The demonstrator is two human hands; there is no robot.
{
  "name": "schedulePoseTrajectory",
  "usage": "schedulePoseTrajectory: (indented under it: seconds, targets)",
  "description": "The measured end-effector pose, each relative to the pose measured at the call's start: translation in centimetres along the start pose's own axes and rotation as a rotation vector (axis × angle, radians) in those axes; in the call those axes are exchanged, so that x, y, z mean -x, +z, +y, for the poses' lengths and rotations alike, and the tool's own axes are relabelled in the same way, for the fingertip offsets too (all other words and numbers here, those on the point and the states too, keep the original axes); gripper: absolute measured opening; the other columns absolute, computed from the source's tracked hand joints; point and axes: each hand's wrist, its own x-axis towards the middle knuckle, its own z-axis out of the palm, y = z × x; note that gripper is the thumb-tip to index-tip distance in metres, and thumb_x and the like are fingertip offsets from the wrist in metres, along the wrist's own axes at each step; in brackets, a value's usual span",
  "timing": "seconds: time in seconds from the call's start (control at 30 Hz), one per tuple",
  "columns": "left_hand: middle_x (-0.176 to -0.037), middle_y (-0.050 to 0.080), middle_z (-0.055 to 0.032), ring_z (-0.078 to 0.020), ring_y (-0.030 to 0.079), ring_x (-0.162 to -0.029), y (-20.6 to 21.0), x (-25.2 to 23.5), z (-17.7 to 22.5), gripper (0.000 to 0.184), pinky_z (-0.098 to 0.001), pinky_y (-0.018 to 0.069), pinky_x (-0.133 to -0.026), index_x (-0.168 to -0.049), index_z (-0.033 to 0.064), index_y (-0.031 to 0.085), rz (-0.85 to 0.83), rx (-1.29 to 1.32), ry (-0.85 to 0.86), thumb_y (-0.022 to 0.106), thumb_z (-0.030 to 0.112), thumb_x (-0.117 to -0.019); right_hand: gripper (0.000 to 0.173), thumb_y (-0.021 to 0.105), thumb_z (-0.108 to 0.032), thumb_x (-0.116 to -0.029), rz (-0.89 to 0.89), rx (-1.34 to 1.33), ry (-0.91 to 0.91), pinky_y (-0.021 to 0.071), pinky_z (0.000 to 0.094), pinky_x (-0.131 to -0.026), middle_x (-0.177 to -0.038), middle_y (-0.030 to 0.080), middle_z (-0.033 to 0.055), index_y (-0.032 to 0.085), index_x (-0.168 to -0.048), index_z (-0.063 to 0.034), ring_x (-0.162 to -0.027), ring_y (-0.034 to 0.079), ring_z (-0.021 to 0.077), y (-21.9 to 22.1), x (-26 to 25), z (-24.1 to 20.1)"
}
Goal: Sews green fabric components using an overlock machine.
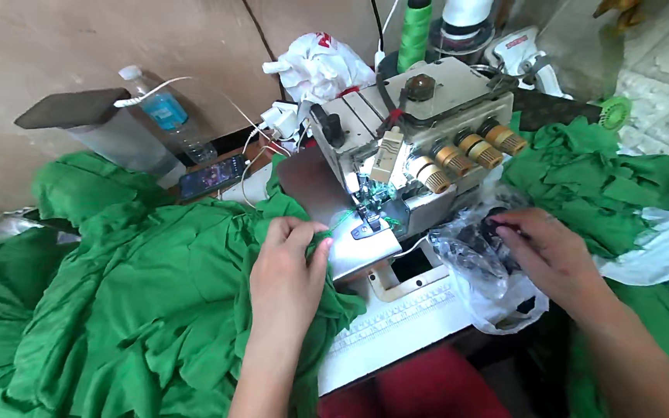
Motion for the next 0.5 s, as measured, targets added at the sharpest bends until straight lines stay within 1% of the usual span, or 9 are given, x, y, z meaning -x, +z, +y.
schedulePoseTrajectory:
  seconds: [0.07,0.1,0.13,0.2,0.23,0.27,0.33,0.43,0.5]
  targets:
    - [-0.112,0.069,-0.0054,-0.0139,0.066,-0.078,-0.1,-0.2,0.3,0.015,-0.032,0.056,-0.064,-0.1,0.0152,0.077,0.011,0.012,0.02,0.068,0.026,-0.0958,0.037,0.042,-0.025,-0.1092,-0.008,-0.069,-0.049,0.0572,0.0315,-0.082,-0.103,0.07,0.0145,0.066,-0.118,0.0014,-0.09,0.068,0.0155,0.2,-0.9,-2.0]
    - [-0.113,0.071,-0.0046,-0.014,0.067,-0.078,-0.1,-0.3,0.6,0.014,-0.0329,0.0562,-0.065,-0.099,0.0145,0.077,0.01,0.014,0.027,0.067,0.025,-0.0965,0.037,0.041,-0.026,-0.1097,-0.021,-0.088,-0.08,0.0584,0.0327,-0.078,-0.102,0.071,0.0133,0.067,-0.119,-0.0004,-0.087,0.069,0.0154,0.5,-1.4,-3.4]
    - [-0.108,0.072,-0.004,-0.0148,0.067,-0.077,-0.2,-0.4,0.8,0.014,-0.0345,0.0561,-0.065,-0.1,0.0139,0.076,0.008,0.011,0.029,0.066,0.024,-0.0972,0.036,0.041,-0.026,-0.1095,-0.034,-0.078,-0.122,0.0593,0.0364,-0.072,-0.1,0.071,0.013,0.068,-0.119,-0.0032,-0.083,0.07,0.0183,1.0,-2.0,-4.9]
    - [-0.092,0.071,-0.0032,-0.0166,0.065,-0.071,-0.4,-0.4,1.3,0.014,-0.0371,0.0545,-0.062,-0.1,0.0134,0.074,0.003,-0.007,0.027,0.065,0.023,-0.0982,0.032,0.047,-0.027,-0.1066,-0.07,0.0,-0.227,0.0566,0.0441,-0.058,-0.093,0.07,0.013,0.072,-0.116,-0.0091,-0.073,0.07,0.0261,2.1,-3.4,-8.2]
    - [-0.089,0.07,-0.0032,-0.0166,0.064,-0.069,-0.5,-0.3,1.5,0.014,-0.0374,0.0543,-0.061,-0.1,0.0132,0.074,0.002,-0.019,0.026,0.065,0.023,-0.0981,0.032,0.049,-0.03,-0.1051,-0.087,0.05,-0.287,0.0542,0.0432,-0.053,-0.087,0.068,0.0106,0.073,-0.114,-0.0117,-0.067,0.068,0.0259,2.8,-4.2,-9.5]
    - [-0.087,0.069,-0.0034,-0.0163,0.063,-0.066,-0.5,-0.3,1.7,0.013,-0.0367,0.0535,-0.059,-0.099,0.0128,0.074,0.012,-0.028,0.029,0.066,0.023,-0.0972,0.031,0.051,-0.033,-0.1038,-0.093,0.089,-0.348,0.0522,0.0416,-0.051,-0.082,0.067,0.0083,0.074,-0.113,-0.0134,-0.065,0.066,0.0252,3.7,-5.0,-10.5]
    - [-0.086,0.067,-0.0043,-0.0165,0.061,-0.063,-0.6,-0.1,1.9,0.013,-0.0364,0.0528,-0.056,-0.099,0.0113,0.074,0.033,-0.034,0.043,0.067,0.022,-0.0959,0.028,0.056,-0.03,-0.1012,-0.087,0.139,-0.452,0.0511,0.0404,-0.049,-0.077,0.065,0.0078,0.074,-0.112,-0.0112,-0.062,0.065,0.026,5.3,-6.5,-12.0]
    - [-0.086,0.068,-0.005,-0.0183,0.063,-0.067,-0.5,0.1,2.0,0.011,-0.0384,0.054,-0.059,-0.096,0.0109,0.074,0.071,-0.037,0.076,0.069,0.02,-0.094,0.018,0.061,-0.022,-0.099,-0.054,0.218,-0.535,0.0473,0.0388,-0.045,-0.068,0.059,0.0082,0.07,-0.096,-0.0064,-0.057,0.061,0.0269,6.8,-8.1,-13.6]
    - [-0.088,0.069,-0.0052,-0.0206,0.068,-0.075,-0.4,0.2,2.2,0.009,-0.0412,0.0566,-0.063,-0.095,0.0104,0.074,0.089,-0.027,0.091,0.07,0.018,-0.0924,0.014,0.063,-0.016,-0.0975,-0.046,0.289,-0.569,0.0452,0.0374,-0.043,-0.066,0.056,0.0091,0.067,-0.089,-0.0051,-0.055,0.061,0.0267,7.2,-8.5,-14.4]
